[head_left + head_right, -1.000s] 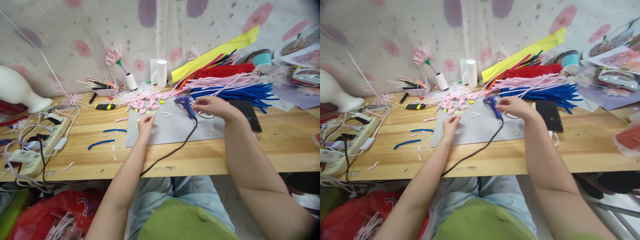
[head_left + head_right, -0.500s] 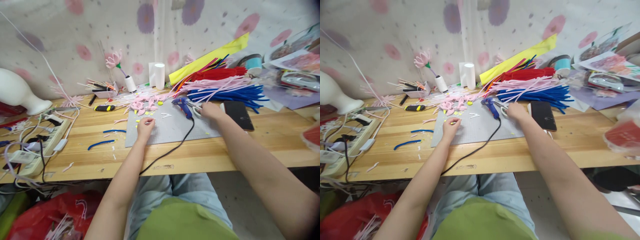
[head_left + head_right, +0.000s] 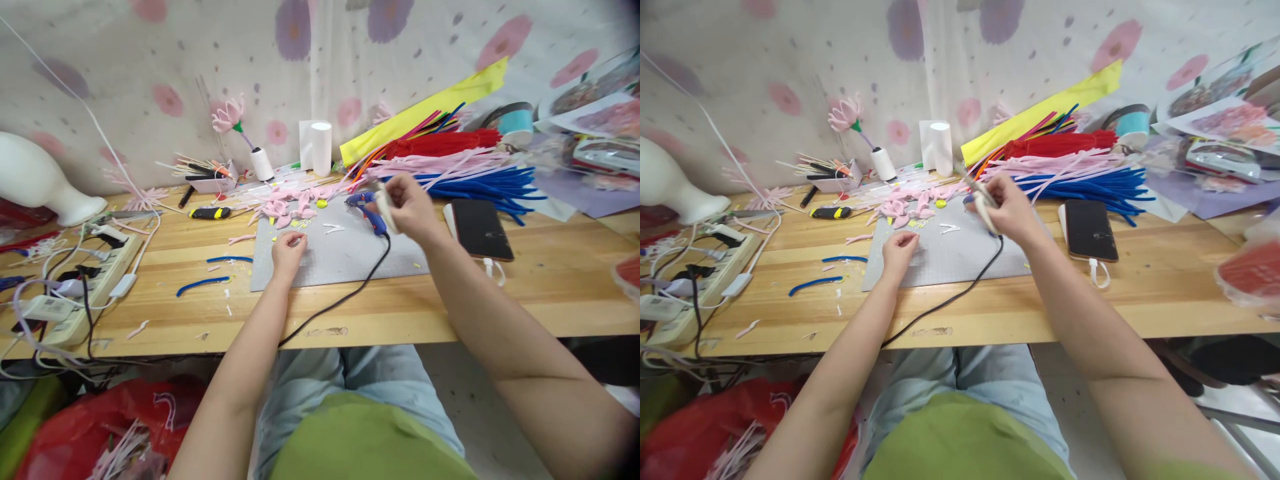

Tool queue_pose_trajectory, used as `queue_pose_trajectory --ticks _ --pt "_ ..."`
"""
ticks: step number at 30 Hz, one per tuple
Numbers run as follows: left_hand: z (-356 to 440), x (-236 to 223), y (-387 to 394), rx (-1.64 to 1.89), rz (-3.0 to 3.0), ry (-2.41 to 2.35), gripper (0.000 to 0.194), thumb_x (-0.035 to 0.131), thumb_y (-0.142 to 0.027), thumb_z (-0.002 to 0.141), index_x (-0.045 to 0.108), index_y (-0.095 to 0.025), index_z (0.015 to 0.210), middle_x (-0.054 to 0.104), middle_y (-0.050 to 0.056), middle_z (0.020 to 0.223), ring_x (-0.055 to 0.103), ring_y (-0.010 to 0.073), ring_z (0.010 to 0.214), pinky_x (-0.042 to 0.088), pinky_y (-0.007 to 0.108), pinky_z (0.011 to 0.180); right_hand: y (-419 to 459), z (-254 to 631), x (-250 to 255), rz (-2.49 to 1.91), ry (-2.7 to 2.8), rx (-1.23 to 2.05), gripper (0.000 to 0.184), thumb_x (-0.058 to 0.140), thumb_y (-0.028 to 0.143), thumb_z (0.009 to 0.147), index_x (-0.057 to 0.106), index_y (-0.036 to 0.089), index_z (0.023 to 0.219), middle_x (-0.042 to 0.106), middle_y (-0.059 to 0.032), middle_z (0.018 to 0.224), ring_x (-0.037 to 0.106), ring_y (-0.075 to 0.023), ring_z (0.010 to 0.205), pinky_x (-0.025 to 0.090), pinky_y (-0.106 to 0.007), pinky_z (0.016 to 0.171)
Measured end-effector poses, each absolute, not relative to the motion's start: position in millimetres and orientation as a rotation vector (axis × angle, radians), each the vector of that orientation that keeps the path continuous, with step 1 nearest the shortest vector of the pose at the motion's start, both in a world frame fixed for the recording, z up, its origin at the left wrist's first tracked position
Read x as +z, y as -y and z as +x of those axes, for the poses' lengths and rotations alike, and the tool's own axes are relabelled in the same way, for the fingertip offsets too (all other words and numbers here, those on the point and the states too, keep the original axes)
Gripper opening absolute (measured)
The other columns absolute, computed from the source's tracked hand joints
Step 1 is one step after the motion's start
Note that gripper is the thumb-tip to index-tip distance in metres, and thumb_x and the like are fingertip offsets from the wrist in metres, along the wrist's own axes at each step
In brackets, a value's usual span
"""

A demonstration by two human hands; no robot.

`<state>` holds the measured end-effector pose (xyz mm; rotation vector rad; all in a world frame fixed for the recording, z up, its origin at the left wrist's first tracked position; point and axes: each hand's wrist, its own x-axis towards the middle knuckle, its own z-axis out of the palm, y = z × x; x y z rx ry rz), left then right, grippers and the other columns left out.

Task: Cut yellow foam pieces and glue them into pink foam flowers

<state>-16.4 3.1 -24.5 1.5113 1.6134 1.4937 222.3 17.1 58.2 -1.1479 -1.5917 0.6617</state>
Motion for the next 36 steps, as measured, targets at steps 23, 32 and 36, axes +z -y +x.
queue_pose_trajectory --ticks 23,32,36 --pt "-27 -33 -9 1.700 1.676 -1.391 0.005 0.062 -0.017 0.067 0.065 -0.018 0.071 0.063 0.004 0.083 0.061 0.0136 0.082 0.052 0.029 0.078 -17 185 1 -1.463 2.396 0.287 0.035 0.056 0.052 0.072 0.055 0.020 0.088 0.064 -0.0044 0.073 0.054 -0.0183 0.065 0.025 -0.026 0.055" --pt "-29 -32 -9 1.665 1.729 -1.460 0.006 0.061 -0.017 0.069 0.066 -0.018 0.072 0.063 0.004 0.083 0.060 0.0147 0.084 0.049 0.032 0.082 -16 184 1 -1.467 2.409 0.274 0.035 0.054 0.053 0.075 0.055 0.020 0.088 0.063 -0.0044 0.071 0.054 -0.0181 0.064 0.023 -0.026 0.055" --pt "-29 -32 -9 1.666 1.741 -1.464 0.006 0.061 -0.019 0.069 0.066 -0.018 0.072 0.063 0.004 0.083 0.060 0.0151 0.084 0.049 0.032 0.083 -18 185 -1 -1.473 2.407 0.271 0.035 0.054 0.053 0.075 0.055 0.020 0.089 0.063 -0.0044 0.071 0.053 -0.0182 0.064 0.023 -0.026 0.055"
